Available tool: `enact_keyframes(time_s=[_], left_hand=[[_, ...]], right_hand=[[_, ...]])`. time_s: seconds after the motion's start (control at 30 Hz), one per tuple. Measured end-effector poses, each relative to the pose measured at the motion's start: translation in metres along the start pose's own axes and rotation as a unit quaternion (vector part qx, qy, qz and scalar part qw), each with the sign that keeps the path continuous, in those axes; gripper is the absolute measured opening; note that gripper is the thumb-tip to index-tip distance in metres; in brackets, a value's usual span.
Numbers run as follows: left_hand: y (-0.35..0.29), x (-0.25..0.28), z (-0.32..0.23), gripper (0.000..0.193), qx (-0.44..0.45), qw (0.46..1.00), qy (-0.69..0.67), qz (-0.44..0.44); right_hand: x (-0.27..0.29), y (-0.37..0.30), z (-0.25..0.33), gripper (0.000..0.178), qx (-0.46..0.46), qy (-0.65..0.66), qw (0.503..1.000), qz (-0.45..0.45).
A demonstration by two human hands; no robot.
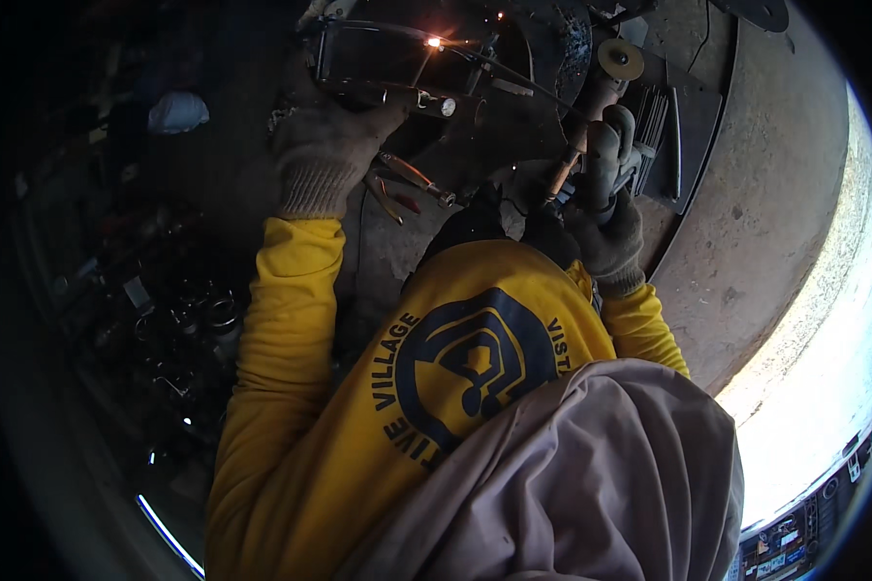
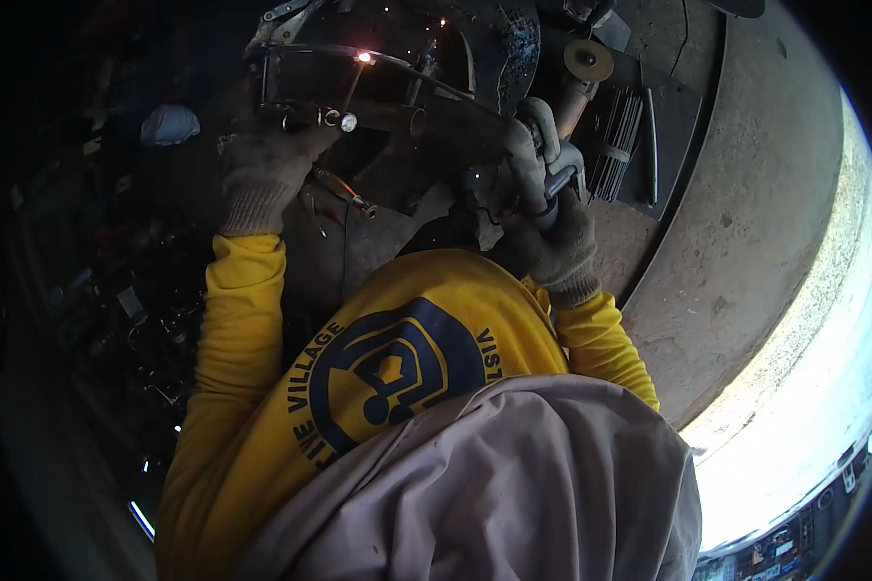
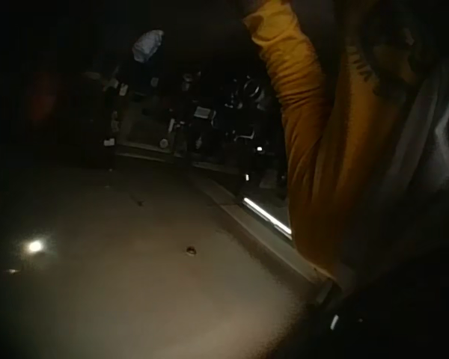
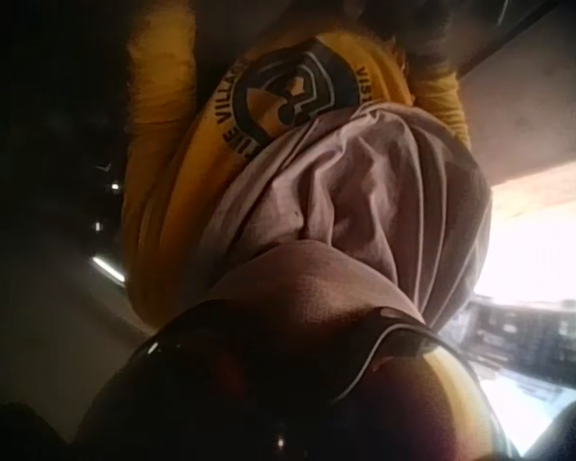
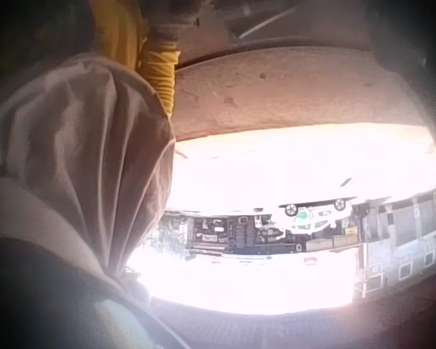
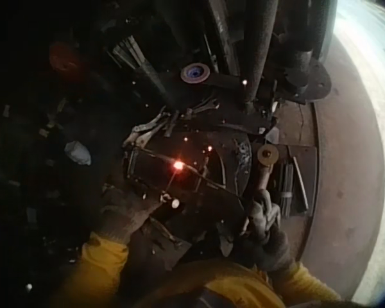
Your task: The person uses a welding torch to join metal rods into a structure, occasionally adjusting the placement of the rods by hand and using pliers.
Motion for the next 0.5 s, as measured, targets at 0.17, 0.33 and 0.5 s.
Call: enact_keyframes(time_s=[0.17,0.33,0.5], left_hand=[[-0.001,-0.007,0.002,0.032,-0.025,0.998,-0.021,-0.061],[0.003,-0.027,0.005,0.034,-0.038,0.996,-0.038,-0.078],[0.004,-0.038,0.004,0.041,-0.001,0.98,-0.052,-0.19]], right_hand=[[-0.003,0.002,0.001,0.044,0.007,0.006,1.0,-0.001],[0.002,0.002,-0.011,0.045,0.028,-0.03,0.999,0.022],[0.0,0.005,-0.007,0.045,0.049,-0.055,0.997,0.025]])
Point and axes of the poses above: each hand's wrist, its own y-axis towards the middle knuckle, its own x-axis out of the back of the hand, z = x × y, the point moved 2 cm from there along y, towards the middle knuckle, and after that the axes turned 12 degrees about y, right-handed, at the moved point
